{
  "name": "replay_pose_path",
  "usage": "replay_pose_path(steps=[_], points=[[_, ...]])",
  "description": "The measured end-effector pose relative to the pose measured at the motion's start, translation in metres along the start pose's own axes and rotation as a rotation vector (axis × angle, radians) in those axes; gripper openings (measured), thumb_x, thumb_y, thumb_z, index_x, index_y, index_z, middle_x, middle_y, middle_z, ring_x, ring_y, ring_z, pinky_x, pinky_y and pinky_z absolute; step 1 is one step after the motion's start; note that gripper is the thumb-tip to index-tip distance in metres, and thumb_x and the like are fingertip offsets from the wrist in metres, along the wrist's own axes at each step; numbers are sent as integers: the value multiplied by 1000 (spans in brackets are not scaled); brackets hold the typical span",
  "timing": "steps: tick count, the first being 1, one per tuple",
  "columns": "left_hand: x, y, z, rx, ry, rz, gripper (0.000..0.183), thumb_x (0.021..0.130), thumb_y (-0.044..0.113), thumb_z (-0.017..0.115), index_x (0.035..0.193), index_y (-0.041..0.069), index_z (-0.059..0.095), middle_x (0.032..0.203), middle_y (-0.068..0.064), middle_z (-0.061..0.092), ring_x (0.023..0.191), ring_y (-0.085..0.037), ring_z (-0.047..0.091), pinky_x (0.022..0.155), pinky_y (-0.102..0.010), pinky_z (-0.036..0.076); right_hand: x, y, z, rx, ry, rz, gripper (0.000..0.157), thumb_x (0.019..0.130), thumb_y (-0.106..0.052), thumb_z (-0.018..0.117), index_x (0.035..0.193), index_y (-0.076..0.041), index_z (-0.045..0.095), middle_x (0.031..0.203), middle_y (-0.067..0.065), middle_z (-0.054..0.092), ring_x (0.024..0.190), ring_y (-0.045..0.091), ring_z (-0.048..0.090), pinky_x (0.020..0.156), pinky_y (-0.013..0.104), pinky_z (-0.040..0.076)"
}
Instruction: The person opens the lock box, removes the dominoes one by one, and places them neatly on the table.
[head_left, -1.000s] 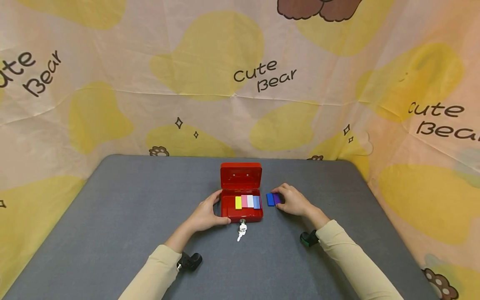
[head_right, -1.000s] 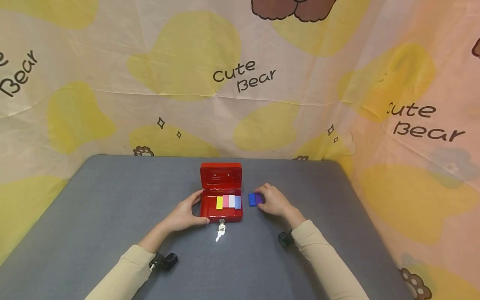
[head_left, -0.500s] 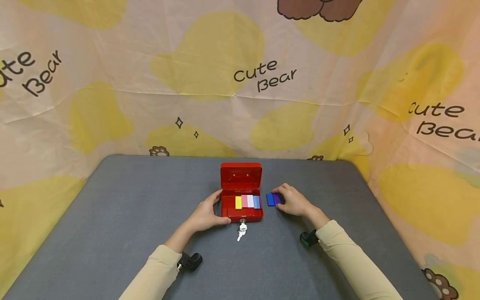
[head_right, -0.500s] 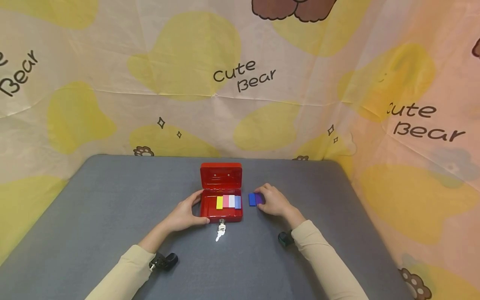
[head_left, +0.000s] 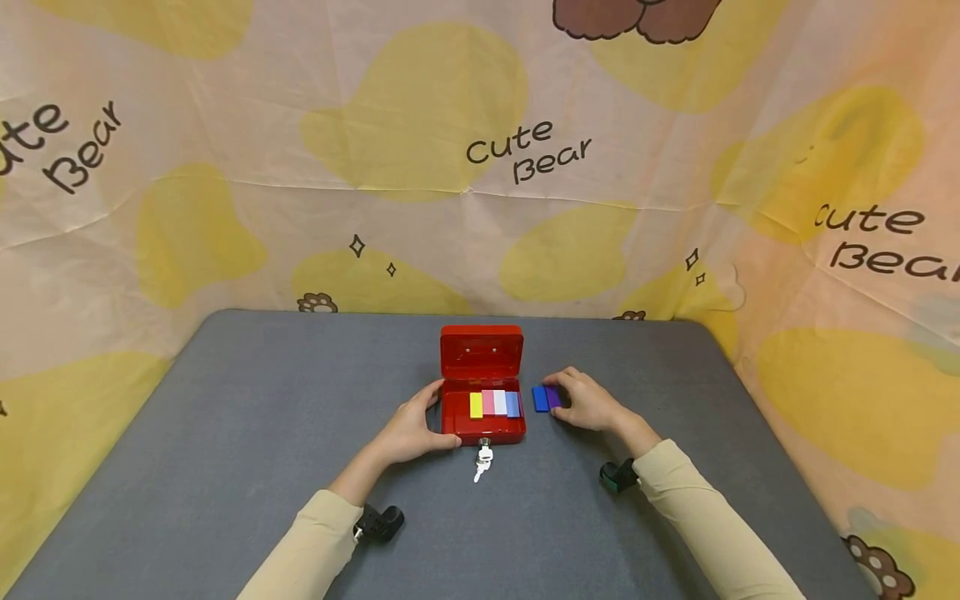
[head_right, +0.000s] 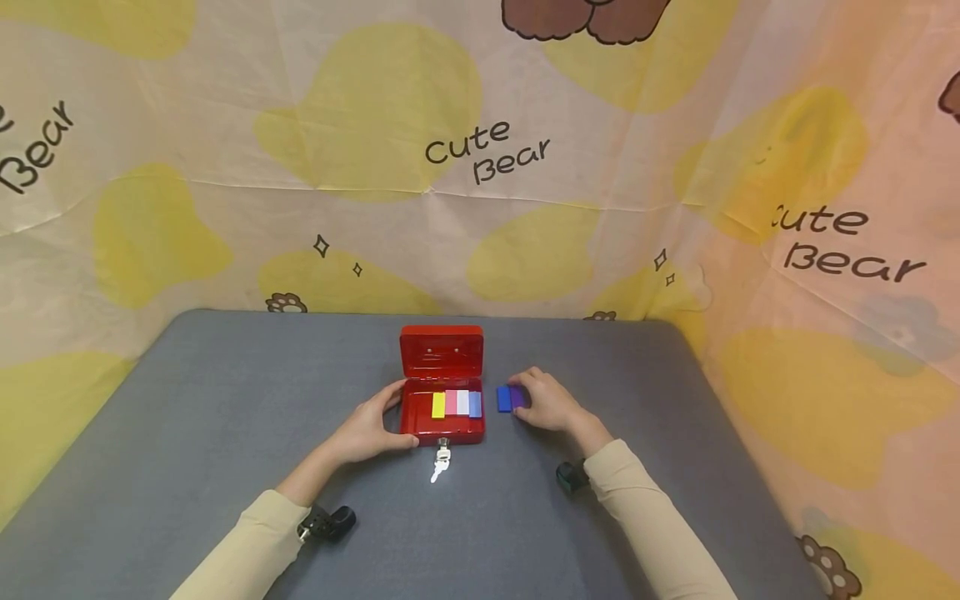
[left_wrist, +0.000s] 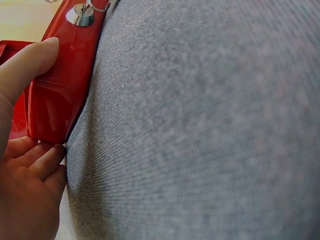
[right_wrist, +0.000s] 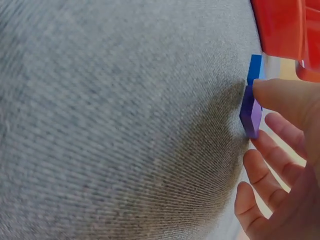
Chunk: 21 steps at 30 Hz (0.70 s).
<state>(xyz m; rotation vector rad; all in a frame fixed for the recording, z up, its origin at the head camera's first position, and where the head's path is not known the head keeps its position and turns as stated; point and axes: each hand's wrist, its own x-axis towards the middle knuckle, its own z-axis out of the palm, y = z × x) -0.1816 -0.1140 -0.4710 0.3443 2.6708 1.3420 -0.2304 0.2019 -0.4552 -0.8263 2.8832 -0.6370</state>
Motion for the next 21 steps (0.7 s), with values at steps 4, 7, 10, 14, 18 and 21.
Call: replay_pose_path(steps=[4,7,10,14,18,21], points=[[0,0,0,3,-2,1,95,64,32,82,141,6,32,140,-14,42,125,-29,46,95,-46,44,0,-1,-4,31,13,-9,43,80,-15,69,120,-4,57,112,12,56,95,24,53,84,42,48],[0,0,0,7,-2,0,95,64,32,82,141,7,32,140,-14,42,125,-29,46,95,-46,44,1,-2,-8,49,38,-18,42,80,-14,68,119,-2,57,112,12,58,96,24,54,84,42,48],[0,1,0,8,-1,0,96,64,32,82,141,7,32,140,-14,42,125,-29,46,95,-46,44,3,-4,-11,70,67,-13,41,82,-16,68,119,-3,57,112,11,59,99,26,55,86,43,48],[1,1,-1,4,-1,4,96,64,32,82,141,6,32,140,-13,42,125,-29,46,94,-46,44,5,-9,-14,105,101,-11,39,83,-17,66,118,-3,58,111,11,60,97,28,56,84,43,48],[1,1,-1,3,-3,5,95,65,32,82,141,6,32,140,-13,42,125,-29,46,95,-46,44,7,-13,-14,118,139,-42,36,84,-17,66,116,-3,59,108,11,61,92,27,58,80,42,49],[0,1,-1,3,-3,4,95,65,32,82,141,6,32,140,-14,42,125,-29,46,95,-46,44,9,-16,-13,125,168,-70,34,84,-16,67,114,-3,60,105,11,62,89,26,59,78,41,50]])
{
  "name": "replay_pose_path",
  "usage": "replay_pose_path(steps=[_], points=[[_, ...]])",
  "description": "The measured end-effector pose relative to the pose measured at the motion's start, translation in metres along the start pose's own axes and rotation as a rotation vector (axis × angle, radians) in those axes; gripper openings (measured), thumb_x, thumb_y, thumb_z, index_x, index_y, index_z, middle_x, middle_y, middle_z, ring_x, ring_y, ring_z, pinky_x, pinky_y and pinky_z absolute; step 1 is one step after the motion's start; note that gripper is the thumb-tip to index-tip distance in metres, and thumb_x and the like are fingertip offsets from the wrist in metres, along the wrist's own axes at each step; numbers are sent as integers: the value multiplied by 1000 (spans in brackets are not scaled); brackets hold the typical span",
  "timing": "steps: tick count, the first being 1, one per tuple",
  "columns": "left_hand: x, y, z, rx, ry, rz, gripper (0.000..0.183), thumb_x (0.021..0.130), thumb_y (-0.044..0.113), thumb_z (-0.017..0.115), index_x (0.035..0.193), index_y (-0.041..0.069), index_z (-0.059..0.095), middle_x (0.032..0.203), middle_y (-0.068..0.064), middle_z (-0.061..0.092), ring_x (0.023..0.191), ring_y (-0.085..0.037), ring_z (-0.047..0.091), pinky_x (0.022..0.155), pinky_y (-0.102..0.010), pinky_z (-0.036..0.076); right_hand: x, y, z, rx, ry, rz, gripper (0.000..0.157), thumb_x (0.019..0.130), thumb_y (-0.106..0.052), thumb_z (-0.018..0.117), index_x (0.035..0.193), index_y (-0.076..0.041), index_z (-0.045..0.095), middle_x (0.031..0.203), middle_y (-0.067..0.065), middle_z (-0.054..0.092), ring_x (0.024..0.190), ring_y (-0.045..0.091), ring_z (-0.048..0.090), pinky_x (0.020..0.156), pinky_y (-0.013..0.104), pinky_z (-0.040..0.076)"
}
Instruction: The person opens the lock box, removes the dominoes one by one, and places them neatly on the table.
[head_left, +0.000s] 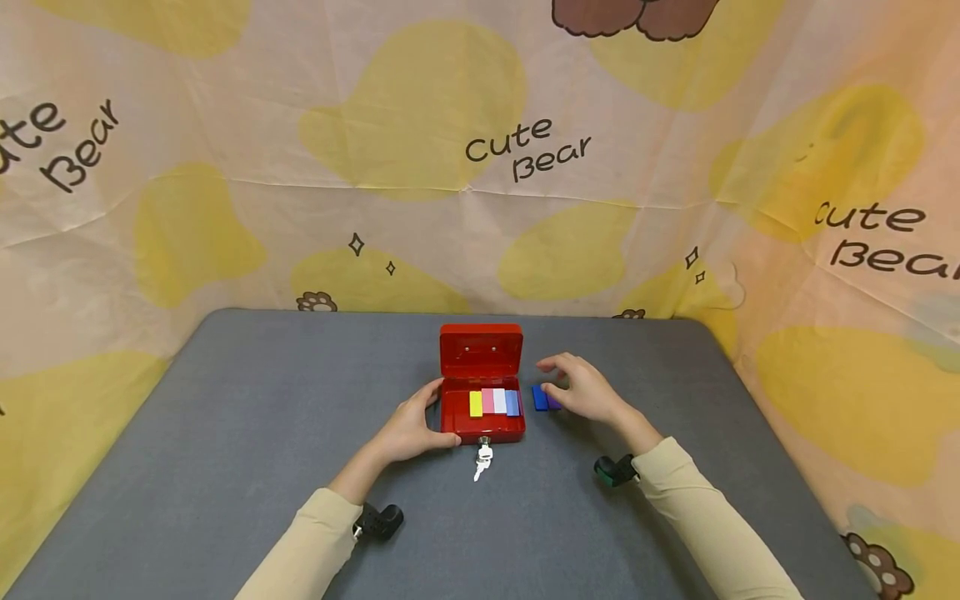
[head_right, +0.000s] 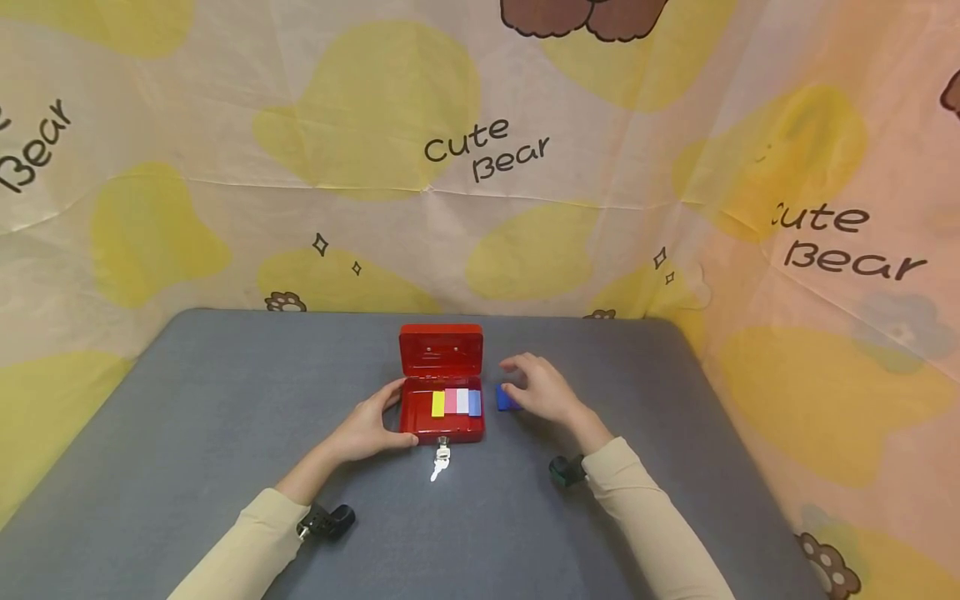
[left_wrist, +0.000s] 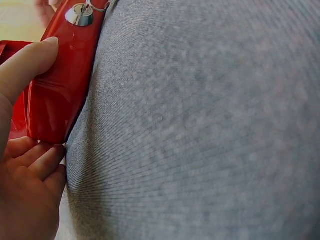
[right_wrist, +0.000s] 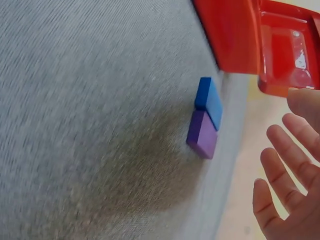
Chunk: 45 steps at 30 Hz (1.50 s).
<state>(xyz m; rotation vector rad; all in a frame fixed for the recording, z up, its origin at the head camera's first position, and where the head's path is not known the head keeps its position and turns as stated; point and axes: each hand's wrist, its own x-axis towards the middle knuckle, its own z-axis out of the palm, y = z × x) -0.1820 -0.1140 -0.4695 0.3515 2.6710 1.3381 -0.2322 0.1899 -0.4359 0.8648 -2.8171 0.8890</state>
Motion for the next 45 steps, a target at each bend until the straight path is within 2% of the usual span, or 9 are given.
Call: replay_pose_path(steps=[8,15,24,30,38,45], points=[[0,0,0,-4,-1,-1,95,64,32,82,141,6,32,140,-14,42,125,-29,46,95,-46,44,4,-13,2,26,2,-14,34,83,-16,67,114,-4,61,106,10,62,90,26,58,77,42,50],[0,-2,1,-3,2,5,95,64,32,82,141,6,32,140,-14,42,124,-29,46,96,-47,43,8,-24,6,3,-31,-22,35,83,-19,68,115,-7,61,107,7,63,86,19,57,74,32,51],[0,-2,1,-5,8,14,95,64,32,82,141,7,33,139,-14,42,124,-29,47,96,-47,43,15,-35,13,-24,-41,-95,39,82,-20,68,118,-8,59,107,8,62,83,18,56,71,27,49],[0,-2,1,-6,4,6,95,64,34,82,141,7,33,139,-14,43,124,-30,46,96,-47,43,20,-45,18,-32,-63,-108,41,82,-21,69,120,-10,58,111,6,61,87,21,57,74,29,50],[1,-1,1,-4,-3,-2,95,64,33,82,141,7,33,140,-14,42,125,-30,46,96,-47,42,26,-54,23,-38,-91,-148,40,81,-19,69,119,-7,58,107,8,61,86,21,55,74,27,49],[0,1,-1,23,-5,-1,95,63,31,83,140,7,34,139,-16,43,124,-30,47,99,-46,40,30,-64,30,-51,-139,-147,39,82,-20,69,117,-6,60,109,7,61,92,20,56,81,34,49]])
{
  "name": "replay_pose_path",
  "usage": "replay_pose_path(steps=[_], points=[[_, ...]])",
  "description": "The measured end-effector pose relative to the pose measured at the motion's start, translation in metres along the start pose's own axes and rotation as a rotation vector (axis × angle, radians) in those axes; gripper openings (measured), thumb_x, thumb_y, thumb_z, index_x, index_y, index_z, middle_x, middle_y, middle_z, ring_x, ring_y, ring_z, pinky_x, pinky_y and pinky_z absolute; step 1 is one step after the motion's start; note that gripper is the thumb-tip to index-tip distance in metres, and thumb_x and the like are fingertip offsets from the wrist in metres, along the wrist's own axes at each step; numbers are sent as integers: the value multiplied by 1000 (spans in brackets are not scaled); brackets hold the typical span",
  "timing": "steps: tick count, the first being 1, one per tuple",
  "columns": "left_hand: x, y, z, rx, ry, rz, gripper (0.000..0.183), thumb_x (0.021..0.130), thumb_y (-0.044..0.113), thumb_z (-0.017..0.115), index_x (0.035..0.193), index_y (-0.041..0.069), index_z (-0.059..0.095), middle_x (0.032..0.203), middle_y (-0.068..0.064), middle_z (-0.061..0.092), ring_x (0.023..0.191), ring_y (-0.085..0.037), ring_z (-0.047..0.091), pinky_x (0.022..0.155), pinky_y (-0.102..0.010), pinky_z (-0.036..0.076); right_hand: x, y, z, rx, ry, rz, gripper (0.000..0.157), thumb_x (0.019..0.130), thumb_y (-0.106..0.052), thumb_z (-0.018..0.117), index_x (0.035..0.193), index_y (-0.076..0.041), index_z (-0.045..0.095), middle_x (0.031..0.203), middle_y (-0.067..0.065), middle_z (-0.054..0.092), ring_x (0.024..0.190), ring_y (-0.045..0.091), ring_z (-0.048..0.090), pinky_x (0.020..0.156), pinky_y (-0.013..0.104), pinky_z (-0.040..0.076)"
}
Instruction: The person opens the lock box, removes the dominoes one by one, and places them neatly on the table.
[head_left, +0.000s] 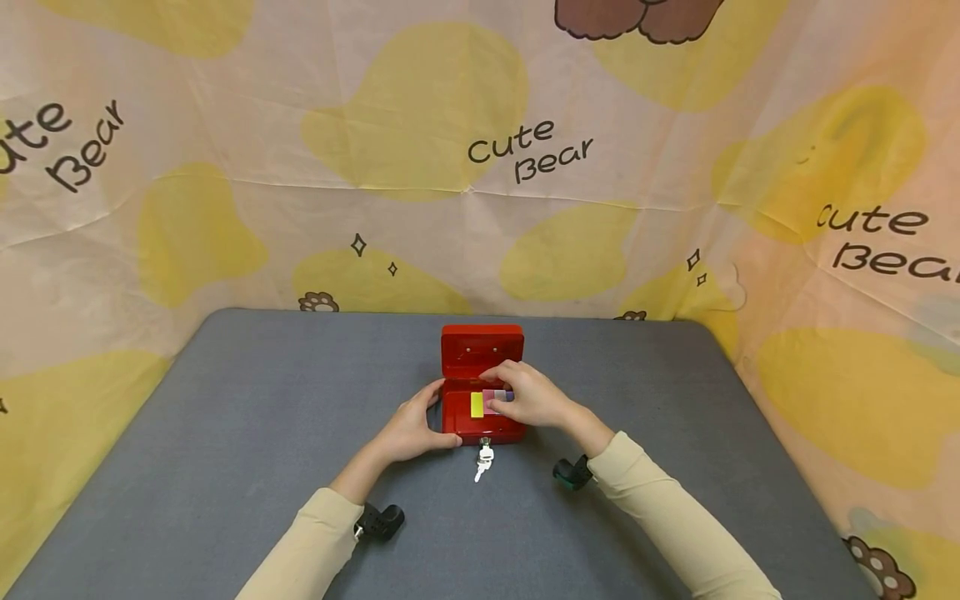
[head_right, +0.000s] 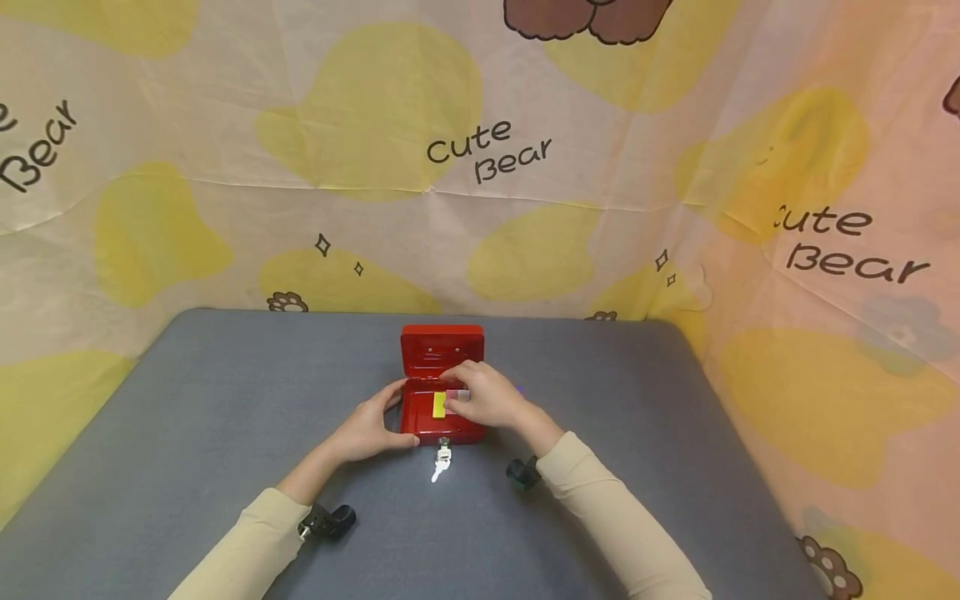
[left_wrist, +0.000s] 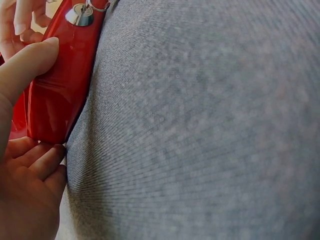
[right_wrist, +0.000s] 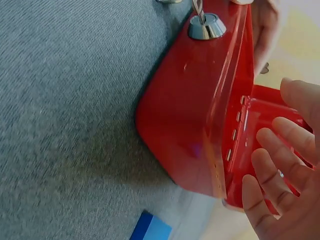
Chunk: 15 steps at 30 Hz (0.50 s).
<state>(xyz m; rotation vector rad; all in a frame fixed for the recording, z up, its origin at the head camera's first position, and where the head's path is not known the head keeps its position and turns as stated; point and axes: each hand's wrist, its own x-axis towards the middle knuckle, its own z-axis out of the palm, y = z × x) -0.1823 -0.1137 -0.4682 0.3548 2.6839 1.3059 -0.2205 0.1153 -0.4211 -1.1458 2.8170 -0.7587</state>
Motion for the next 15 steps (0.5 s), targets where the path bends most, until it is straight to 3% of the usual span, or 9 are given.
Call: replay_pose_path(steps=[15], points=[[-1,0,-1,-1,-1,1,95,64,32,83,141,8,33,139,-15,43,123,-30,47,98,-46,41,9,-4,14,-68,-56,-7,43,81,-27,68,118,-6,60,112,6,62,97,18,56,87,34,49]])
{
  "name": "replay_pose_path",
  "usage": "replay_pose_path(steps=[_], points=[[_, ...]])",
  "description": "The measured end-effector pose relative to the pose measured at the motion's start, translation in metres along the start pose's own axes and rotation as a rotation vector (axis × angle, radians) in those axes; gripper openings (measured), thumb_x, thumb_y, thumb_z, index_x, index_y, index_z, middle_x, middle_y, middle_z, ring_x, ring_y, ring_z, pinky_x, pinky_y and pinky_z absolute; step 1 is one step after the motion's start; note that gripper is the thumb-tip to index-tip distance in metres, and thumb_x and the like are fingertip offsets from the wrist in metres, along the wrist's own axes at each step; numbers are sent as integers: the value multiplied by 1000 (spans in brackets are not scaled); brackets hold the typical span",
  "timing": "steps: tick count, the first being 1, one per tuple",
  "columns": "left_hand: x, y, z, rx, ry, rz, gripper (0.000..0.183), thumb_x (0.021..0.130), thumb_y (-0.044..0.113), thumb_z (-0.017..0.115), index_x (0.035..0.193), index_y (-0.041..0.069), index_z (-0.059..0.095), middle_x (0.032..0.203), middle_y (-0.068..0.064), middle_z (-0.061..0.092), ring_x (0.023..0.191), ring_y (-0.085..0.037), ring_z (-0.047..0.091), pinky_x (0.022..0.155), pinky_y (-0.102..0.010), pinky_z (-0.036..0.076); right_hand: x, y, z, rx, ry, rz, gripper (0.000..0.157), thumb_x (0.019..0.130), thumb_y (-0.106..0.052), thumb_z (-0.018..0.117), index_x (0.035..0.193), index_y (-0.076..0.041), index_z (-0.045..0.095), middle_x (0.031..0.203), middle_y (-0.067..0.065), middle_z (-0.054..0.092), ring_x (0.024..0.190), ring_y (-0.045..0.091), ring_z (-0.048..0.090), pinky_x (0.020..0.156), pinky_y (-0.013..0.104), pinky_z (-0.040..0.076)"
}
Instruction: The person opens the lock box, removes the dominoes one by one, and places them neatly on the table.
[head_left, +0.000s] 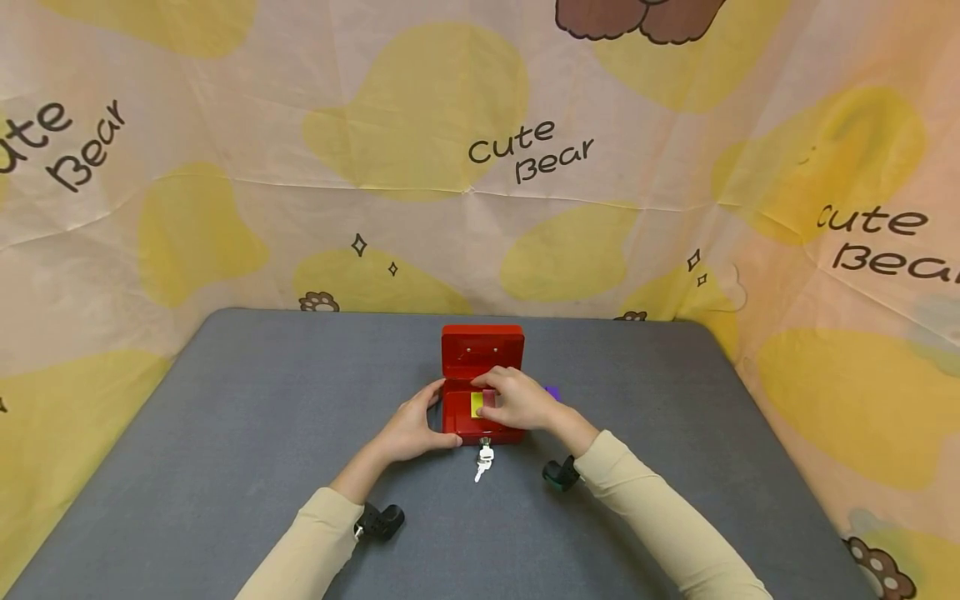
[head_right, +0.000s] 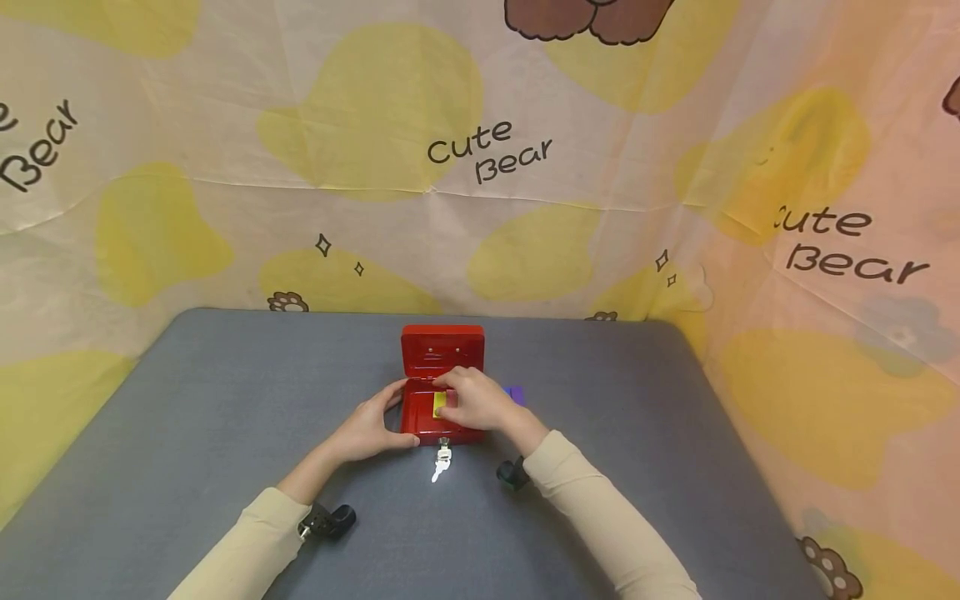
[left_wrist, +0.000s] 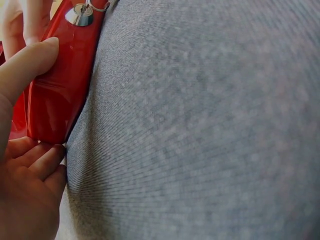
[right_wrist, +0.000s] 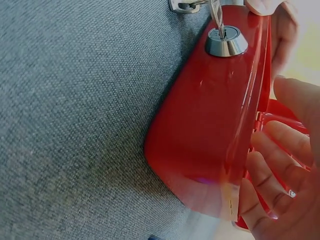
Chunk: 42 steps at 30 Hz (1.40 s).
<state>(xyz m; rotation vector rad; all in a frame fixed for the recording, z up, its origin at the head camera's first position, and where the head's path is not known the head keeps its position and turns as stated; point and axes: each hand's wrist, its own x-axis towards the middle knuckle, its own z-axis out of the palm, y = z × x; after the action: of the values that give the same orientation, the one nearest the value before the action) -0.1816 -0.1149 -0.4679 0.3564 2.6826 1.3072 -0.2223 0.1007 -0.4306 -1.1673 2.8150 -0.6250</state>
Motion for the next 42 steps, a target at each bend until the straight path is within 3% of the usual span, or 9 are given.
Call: replay_pose_path(steps=[17,32,42], points=[[0,-1,1,-13,7,9,93,64,30,83,140,7,34,139,-14,44,123,-29,47,98,-45,41,8,-1,10,-57,-18,22,41,79,-26,69,112,-4,63,106,8,64,89,18,55,79,32,48],[1,-2,2,-23,10,7,92,65,30,82,140,8,34,139,-14,44,123,-30,47,97,-46,41,7,-5,17,-197,16,48,41,78,-31,70,112,-9,64,103,4,64,84,16,55,74,30,49],[0,-2,2,-29,5,7,92,65,29,83,140,7,34,139,-14,43,124,-30,47,98,-46,41,6,-11,18,-233,-3,72,45,76,-32,73,114,-10,64,102,4,62,84,18,54,77,32,49]])
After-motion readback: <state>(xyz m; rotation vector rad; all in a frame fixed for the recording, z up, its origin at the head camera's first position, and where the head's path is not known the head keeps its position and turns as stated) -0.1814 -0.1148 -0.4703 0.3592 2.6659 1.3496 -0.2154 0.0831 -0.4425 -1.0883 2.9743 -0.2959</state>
